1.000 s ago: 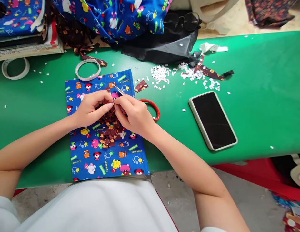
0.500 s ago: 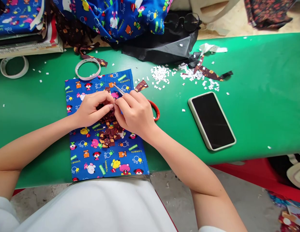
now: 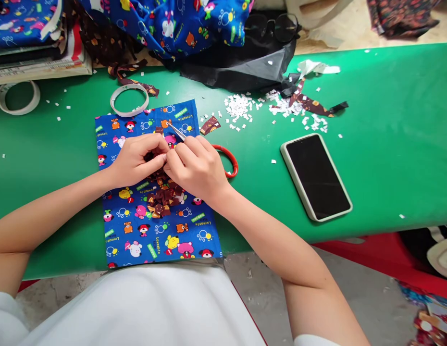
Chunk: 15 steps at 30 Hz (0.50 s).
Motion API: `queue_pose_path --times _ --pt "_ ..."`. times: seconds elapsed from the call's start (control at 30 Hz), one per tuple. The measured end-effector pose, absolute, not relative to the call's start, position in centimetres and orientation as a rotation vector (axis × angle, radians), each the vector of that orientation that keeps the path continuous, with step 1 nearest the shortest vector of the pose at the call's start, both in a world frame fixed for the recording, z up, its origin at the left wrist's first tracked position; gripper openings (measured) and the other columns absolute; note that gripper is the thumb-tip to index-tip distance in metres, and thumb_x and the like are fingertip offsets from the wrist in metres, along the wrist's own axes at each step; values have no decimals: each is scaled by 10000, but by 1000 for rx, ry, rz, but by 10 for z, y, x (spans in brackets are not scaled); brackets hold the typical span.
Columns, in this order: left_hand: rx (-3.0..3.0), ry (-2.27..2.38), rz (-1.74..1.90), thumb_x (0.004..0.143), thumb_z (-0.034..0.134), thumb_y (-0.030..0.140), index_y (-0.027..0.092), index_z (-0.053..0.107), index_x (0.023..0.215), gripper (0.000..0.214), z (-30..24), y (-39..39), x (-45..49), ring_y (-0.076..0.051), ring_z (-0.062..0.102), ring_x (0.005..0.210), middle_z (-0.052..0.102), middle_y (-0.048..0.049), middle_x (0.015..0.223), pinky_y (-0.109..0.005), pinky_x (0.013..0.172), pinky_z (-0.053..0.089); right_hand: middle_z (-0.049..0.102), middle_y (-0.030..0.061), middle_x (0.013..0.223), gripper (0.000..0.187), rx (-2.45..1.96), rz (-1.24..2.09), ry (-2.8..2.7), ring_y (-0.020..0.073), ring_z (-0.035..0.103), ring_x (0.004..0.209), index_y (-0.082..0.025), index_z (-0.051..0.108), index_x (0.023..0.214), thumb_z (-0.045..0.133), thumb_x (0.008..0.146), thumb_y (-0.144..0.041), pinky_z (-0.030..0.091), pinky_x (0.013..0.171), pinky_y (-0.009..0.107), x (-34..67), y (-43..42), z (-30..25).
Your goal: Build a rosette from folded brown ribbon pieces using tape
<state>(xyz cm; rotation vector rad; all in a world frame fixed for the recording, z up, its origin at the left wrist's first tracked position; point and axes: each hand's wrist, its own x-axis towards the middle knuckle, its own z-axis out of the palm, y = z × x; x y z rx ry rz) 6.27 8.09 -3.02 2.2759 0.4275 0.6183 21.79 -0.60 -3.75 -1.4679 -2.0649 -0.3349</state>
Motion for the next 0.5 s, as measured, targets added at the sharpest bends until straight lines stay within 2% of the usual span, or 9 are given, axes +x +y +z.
queue_pose_path --times 0.13,0.3,0.5 --pt "2272 415 620 813 482 174 186 500 734 82 -30 81 63 -98 458 605 518 22 653 -236 598 381 303 -11 520 383 -1402 -535 -2058 139 355 552 -218 370 558 445 933 -191 275 525 330 217 -6 -38" --pt "2267 425 595 818 469 187 194 491 730 91 -31 81 64 -109 459 615 514 15 657 -247 607 386 278 -18 515 399 -1465 -296 -2049 139 353 551 -216 345 553 463 934 -215 288 544 327 218 -5 -39" --pt "2272 389 610 842 474 179 187 493 751 93 -31 82 63 -104 455 630 510 15 677 -245 626 383 399 -8 506 354 -1418 -500 -1988 131 388 533 -221 401 553 476 894 -162 340 532 306 219 -4 -45"
